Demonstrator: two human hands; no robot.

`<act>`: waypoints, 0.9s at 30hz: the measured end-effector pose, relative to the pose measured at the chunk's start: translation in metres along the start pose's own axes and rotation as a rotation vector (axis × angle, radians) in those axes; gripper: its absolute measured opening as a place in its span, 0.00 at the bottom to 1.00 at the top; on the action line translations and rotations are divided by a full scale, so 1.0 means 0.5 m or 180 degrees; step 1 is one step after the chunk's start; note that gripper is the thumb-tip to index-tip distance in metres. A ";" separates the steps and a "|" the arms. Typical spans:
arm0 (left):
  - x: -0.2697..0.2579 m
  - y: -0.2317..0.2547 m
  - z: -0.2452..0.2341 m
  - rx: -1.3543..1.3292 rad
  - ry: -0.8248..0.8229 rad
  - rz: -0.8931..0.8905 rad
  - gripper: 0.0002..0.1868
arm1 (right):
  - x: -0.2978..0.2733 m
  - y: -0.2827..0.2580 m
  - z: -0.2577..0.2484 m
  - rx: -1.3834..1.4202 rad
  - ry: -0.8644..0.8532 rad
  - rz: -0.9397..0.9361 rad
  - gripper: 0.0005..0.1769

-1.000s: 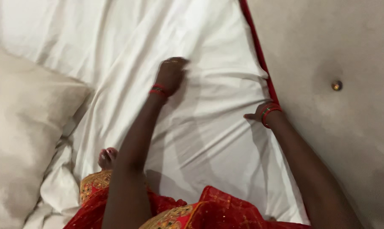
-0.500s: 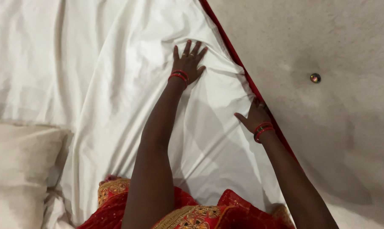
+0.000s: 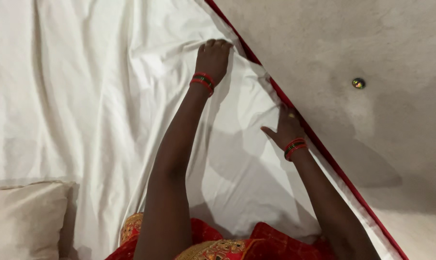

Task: The person smooths a white fitted sheet over a mattress, tucking the edges under the mattress and ensuring the surface is flat. They work around the perimeter of the bed, pulling the fabric tight and smoothing out wrinkles by hand.

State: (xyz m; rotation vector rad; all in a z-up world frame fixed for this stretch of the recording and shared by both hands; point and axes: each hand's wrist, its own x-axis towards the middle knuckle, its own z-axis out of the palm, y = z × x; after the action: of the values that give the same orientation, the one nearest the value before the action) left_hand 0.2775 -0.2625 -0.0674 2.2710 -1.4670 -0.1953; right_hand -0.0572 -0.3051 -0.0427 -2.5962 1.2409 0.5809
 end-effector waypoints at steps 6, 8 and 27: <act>0.081 0.006 0.017 -0.0329 -0.0012 -0.0204 0.19 | -0.017 -0.059 -0.005 0.0278 -0.0314 -0.0072 0.68; 0.113 0.006 0.039 -0.0235 -0.0138 -0.0124 0.13 | -0.023 -0.079 -0.006 0.0297 -0.0467 0.0066 0.72; -0.047 0.107 -0.023 0.0483 -0.1120 0.0840 0.25 | -0.028 -0.024 0.039 0.0764 0.0676 -0.0017 0.54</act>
State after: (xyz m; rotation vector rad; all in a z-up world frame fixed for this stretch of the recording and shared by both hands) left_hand 0.2264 -0.2570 -0.0371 2.2085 -2.0056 -0.4334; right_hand -0.0611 -0.2810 -0.0541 -2.5050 1.2755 0.1448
